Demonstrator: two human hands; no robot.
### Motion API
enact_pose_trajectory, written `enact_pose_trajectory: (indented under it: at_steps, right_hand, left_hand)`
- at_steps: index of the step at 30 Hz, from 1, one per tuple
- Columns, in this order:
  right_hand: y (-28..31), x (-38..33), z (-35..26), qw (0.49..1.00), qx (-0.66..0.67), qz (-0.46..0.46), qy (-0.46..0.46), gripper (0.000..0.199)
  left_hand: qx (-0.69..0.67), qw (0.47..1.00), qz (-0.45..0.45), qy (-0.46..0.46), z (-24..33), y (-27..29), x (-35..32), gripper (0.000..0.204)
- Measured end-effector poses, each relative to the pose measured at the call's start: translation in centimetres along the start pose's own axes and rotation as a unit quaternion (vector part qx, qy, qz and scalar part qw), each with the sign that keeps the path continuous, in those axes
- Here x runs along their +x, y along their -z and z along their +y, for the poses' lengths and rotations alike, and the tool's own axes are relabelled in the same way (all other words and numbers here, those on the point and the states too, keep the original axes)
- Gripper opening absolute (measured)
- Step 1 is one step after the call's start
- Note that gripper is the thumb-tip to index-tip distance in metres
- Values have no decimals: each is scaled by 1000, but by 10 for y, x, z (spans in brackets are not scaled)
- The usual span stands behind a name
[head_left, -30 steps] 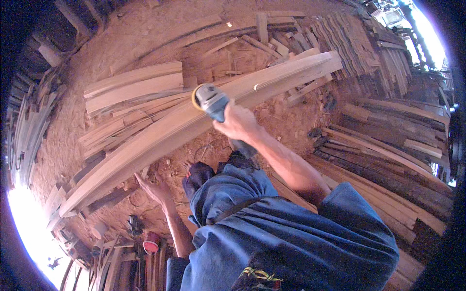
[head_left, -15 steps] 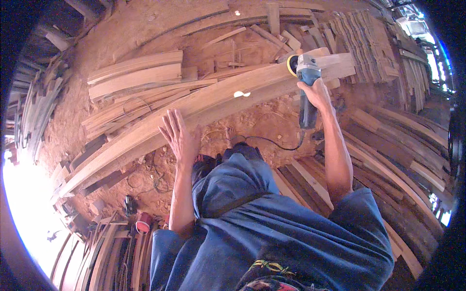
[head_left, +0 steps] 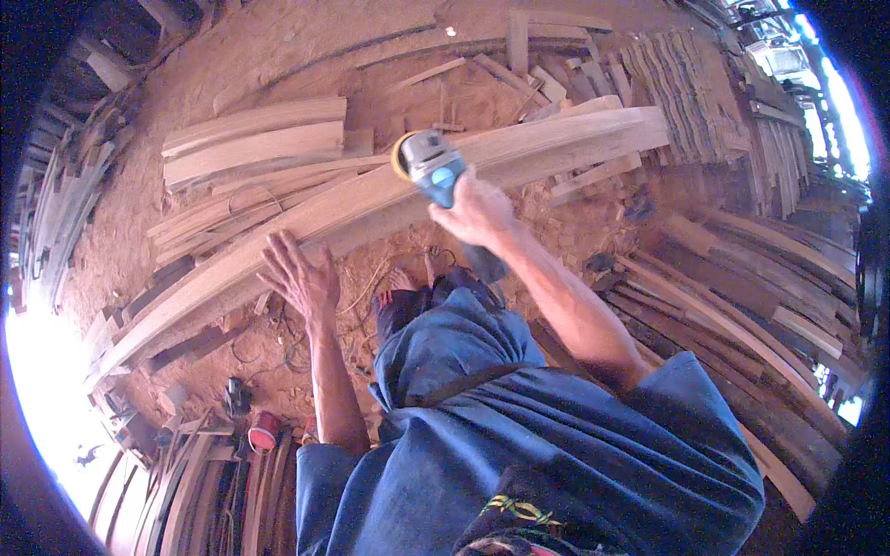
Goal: The person smooths a long wooden plank using an electric sander, then switches to a hand plane to further refine the surface. They adjust the hand plane with a hammer before continuing to plane the wood.
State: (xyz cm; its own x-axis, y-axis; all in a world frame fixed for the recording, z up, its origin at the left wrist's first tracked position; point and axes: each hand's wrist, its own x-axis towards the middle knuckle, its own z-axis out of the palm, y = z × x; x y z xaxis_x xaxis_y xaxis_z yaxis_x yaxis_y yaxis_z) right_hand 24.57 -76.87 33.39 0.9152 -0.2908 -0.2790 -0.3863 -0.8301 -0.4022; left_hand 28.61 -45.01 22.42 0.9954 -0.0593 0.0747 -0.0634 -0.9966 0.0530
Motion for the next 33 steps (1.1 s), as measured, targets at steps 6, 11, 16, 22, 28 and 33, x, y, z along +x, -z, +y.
enact_pose_trajectory:
  at_steps: [6, 11, 16, 22, 28, 33]
  right_hand:
    - [-36, 0, -77, 989, 51, -83, 113, 83]
    - [-34, -8, -90, 986, 25, -97, 136, 87]
    - [4, -1, -16, 994, 22, -93, 52, 82]
    - [68, 10, 128, 999, 26, -21, -24, 76]
    - [133, 27, 268, 996, 16, -8, -90, 92]
    - [171, 38, 358, 985, 43, 44, -162, 88]
  left_hand:
    - [20, 994, -15, 105, -44, -1, 1, 83]
    - [39, 993, 1, 110, -54, -3, -2, 83]
    - [44, 992, -6, 116, -22, -15, 1, 83]
    - [19, 992, -2, 123, 70, -16, 11, 82]
    - [-86, 984, 19, 153, 130, -39, 6, 81]
    - [-43, 983, 5, 180, 137, -50, -7, 80]
